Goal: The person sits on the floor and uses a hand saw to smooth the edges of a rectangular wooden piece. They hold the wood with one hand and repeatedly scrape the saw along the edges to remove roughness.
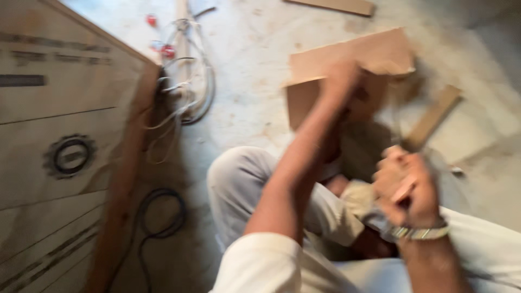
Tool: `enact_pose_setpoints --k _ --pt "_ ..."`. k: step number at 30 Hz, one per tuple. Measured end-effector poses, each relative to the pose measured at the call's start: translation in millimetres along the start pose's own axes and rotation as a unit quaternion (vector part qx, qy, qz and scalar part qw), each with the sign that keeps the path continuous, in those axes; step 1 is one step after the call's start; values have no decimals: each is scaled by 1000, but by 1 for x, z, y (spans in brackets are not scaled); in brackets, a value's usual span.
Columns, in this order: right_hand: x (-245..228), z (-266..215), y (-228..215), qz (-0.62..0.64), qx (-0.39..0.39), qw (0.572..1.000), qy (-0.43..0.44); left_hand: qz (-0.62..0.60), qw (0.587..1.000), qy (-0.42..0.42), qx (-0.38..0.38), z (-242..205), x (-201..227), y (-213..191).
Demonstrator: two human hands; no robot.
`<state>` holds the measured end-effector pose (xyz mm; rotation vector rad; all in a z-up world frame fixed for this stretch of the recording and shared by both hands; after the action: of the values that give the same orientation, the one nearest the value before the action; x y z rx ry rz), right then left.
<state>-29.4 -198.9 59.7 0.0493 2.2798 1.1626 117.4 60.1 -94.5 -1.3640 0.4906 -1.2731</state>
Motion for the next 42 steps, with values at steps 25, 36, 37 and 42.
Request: enact_pose_setpoints --k 25,36,37,42 --pt "-32 139 -99 -59 -9 983 174 -48 987 -51 -141 -20 31 -108" --pt "-22 154 -115 -19 -24 992 123 -71 976 -63 -196 -25 44 -101" --pt "-24 151 -119 -55 4 992 111 -49 974 -73 -207 -27 39 -107" --pt "-15 152 -125 -71 -19 986 148 -50 980 -64 -183 -26 50 -112"
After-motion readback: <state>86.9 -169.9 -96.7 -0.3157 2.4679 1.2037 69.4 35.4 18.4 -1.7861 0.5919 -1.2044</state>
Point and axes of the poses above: each hand's wrist, its own z-axis towards the middle knuckle, its own y-axis out of the palm, x = y × z, the point moved 8 cm from there along z, towards the middle knuckle
